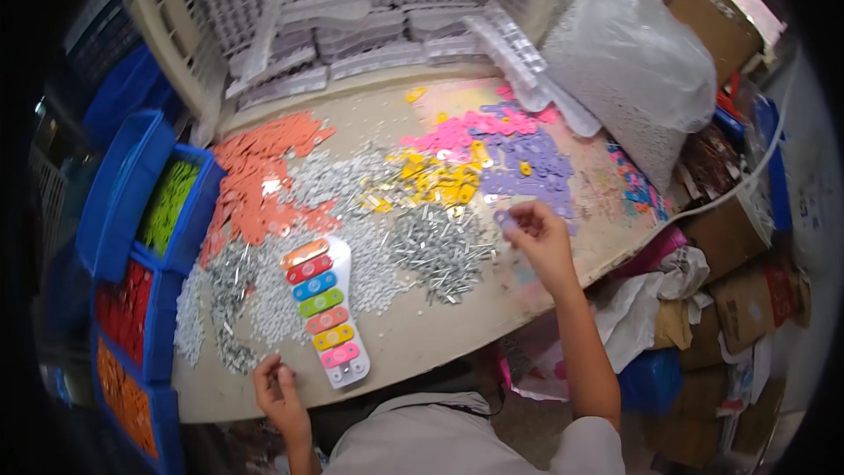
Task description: Assemble a colorful toy xylophone by inserting various colored plastic bars into a white plastic frame.
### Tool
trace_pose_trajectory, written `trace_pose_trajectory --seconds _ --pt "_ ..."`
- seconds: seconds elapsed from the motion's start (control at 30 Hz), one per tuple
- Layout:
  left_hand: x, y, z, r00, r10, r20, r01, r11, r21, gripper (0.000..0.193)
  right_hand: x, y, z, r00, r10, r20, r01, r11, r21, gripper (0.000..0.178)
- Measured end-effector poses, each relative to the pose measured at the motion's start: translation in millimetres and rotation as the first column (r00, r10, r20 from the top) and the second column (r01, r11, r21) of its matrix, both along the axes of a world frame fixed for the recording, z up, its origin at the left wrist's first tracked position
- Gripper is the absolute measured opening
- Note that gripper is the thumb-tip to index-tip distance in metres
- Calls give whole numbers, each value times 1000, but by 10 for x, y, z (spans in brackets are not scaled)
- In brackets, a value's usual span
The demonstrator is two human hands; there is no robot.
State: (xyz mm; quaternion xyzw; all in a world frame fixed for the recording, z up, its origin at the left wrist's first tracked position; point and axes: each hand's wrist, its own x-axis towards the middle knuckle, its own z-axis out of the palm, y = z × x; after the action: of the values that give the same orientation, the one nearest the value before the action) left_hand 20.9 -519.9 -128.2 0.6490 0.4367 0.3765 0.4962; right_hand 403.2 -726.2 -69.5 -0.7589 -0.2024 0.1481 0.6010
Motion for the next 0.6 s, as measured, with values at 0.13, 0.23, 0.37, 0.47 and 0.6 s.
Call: trace_pose_trajectory --seconds 0.13,0.23,0.37,0.47,0.6 --pt "198 -166 262 991 -137 -15 137 990 29 21 -956 461 348 914 358 -193 -373 927 -48 19" --pt "335 -188 321 959 -273 -81 283 945 165 27 -1440 637 412 824 559 -92 -565 801 -195 13" --pt "296 -141 380 881 -435 -186 470 849 240 13 -1814 747 304 759 618 -204 -649 742 -167 14" --pt "184 -119 366 873 -449 -192 484 846 224 11 -1926 779 268 759 595 -263 -648 728 -224 17" --pt "122 -135 312 897 -365 -251 420 880 222 13 -2008 795 174 746 621 -241 -665 712 -226 15"
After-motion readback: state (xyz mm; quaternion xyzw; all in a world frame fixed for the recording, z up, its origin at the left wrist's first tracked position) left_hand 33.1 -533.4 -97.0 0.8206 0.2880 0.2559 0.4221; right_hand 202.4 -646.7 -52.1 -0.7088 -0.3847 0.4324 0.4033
